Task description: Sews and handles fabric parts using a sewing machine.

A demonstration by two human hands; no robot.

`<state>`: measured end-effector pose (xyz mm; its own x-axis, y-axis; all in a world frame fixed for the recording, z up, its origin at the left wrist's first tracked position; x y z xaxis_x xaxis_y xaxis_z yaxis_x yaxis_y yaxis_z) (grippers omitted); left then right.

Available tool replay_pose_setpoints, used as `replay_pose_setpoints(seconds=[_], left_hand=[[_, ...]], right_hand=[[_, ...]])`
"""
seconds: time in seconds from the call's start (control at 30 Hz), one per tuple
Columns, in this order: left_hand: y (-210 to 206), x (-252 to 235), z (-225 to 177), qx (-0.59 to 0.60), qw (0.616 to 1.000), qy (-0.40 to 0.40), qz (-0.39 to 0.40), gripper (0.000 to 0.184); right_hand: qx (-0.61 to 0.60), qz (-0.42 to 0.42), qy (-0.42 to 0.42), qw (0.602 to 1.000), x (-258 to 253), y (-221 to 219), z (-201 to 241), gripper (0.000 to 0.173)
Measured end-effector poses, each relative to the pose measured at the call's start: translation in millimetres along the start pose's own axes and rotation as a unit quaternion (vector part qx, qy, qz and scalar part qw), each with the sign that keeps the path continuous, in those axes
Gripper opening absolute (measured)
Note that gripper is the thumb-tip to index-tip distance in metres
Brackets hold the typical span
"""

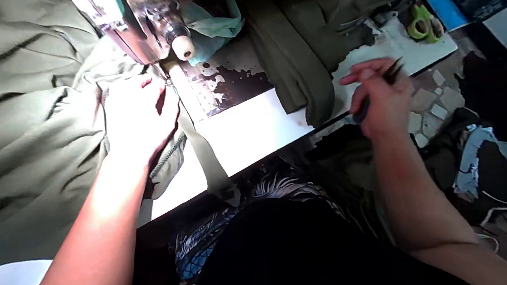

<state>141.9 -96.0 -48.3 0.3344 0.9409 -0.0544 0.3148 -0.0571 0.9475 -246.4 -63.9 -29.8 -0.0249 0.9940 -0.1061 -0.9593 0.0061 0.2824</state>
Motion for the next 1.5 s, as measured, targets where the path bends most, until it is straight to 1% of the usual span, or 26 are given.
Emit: replay_pose_setpoints(seconds=[0.1,0.17,0.2,0.23,0.3,0.4,0.47,0.5,0.53,0.57,0.6,0.67,0.7,0.73,0.77,0.8,0.87,0.97,1.1,1.2,1.23,1.27,1.33,1.4,1.43,1.5], left_hand=[[5,1,-4,0.006,0.998,0.003,0.056,0.056],[8,5,-14,0.000,0.994,0.044,0.103,0.061],[10,8,-24,0.001,0.994,0.053,0.096,0.060],[12,12,-36,0.007,0.996,0.049,0.071,0.057],[14,18,-64,0.067,0.997,0.018,0.027,0.049],[12,22,-102,0.170,0.985,-0.018,0.013,0.039],[7,19,-118,0.242,0.970,-0.019,0.025,0.035],[2,14,-123,0.303,0.951,-0.005,0.055,0.033],[-5,8,-128,0.379,0.920,0.013,0.097,0.032],[-11,0,-135,0.465,0.875,0.029,0.129,0.032],[-17,-10,-142,0.552,0.818,0.048,0.151,0.033],[-24,-32,-153,0.681,0.707,0.089,0.168,0.043],[-25,-44,-157,0.724,0.661,0.107,0.167,0.047],[-25,-57,-160,0.757,0.622,0.121,0.159,0.050],[-25,-68,-161,0.780,0.593,0.133,0.147,0.050],[-24,-79,-162,0.799,0.570,0.142,0.131,0.049],[-24,-97,-159,0.824,0.537,0.154,0.095,0.047],[-26,-118,-151,0.840,0.523,0.142,0.037,0.035],[-28,-131,-140,0.858,0.496,0.133,-0.024,0.025],[-22,-129,-140,0.861,0.495,0.112,-0.040,0.024],[-20,-125,-141,0.858,0.503,0.098,-0.044,0.023],[-17,-118,-142,0.850,0.519,0.082,-0.047,0.022],[-12,-93,-141,0.810,0.583,0.050,-0.035,0.021],[-10,-59,-132,0.748,0.662,0.043,-0.031,0.022],[-11,-40,-123,0.713,0.698,0.057,-0.032,0.021],[-11,-8,-104,0.648,0.752,0.106,-0.060,0.012]], right_hand=[[-0.044,0.058,-0.059,0.996,19,-24,-13,0.017],[-0.079,0.082,-0.075,0.991,22,-32,-14,0.020],[-0.095,0.090,-0.077,0.988,22,-35,-14,0.022],[-0.107,0.094,-0.079,0.987,22,-37,-14,0.025],[-0.120,0.096,-0.089,0.984,21,-40,-13,0.029],[-0.122,0.108,-0.098,0.982,18,-32,-4,0.037],[-0.124,0.133,-0.074,0.981,12,-23,11,0.041],[-0.130,0.144,-0.053,0.980,8,-19,20,0.042],[-0.135,0.154,-0.030,0.978,3,-15,32,0.041],[-0.140,0.163,-0.006,0.977,-3,-13,43,0.040],[-0.144,0.169,0.013,0.975,-9,-12,55,0.040],[-0.155,0.178,0.050,0.970,-23,-14,75,0.037],[-0.161,0.183,0.068,0.967,-29,-16,84,0.036],[-0.167,0.191,0.084,0.964,-35,-18,90,0.035],[-0.172,0.199,0.097,0.960,-37,-21,95,0.035],[-0.176,0.206,0.110,0.956,-39,-23,99,0.036],[-0.172,0.218,0.134,0.951,-37,-25,102,0.040],[-0.163,0.248,0.157,0.942,-21,-29,93,0.050],[-0.110,0.269,0.111,0.950,12,-35,52,0.055],[-0.099,0.302,0.094,0.943,37,-31,24,0.052],[-0.099,0.317,0.090,0.939,45,-25,17,0.052],[-0.104,0.328,0.083,0.935,52,-18,10,0.051],[-0.114,0.347,0.062,0.929,63,-1,-4,0.045],[-0.111,0.352,0.030,0.929,66,11,-16,0.040],[-0.104,0.351,0.014,0.930,66,13,-19,0.038],[-0.081,0.359,-0.006,0.930,63,9,-20,0.031]])
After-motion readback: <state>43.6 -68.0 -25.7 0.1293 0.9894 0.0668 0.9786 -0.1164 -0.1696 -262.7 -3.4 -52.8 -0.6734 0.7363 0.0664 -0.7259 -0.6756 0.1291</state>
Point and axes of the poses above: each hand's wrist, its own x-axis away from the middle knuckle, its own y-axis out of the back of the hand, z = x × y, the point moved 6 cm from there along -x, towards the middle knuckle, and after that the axes turned 15 degrees about z, right-handed, at the moved point
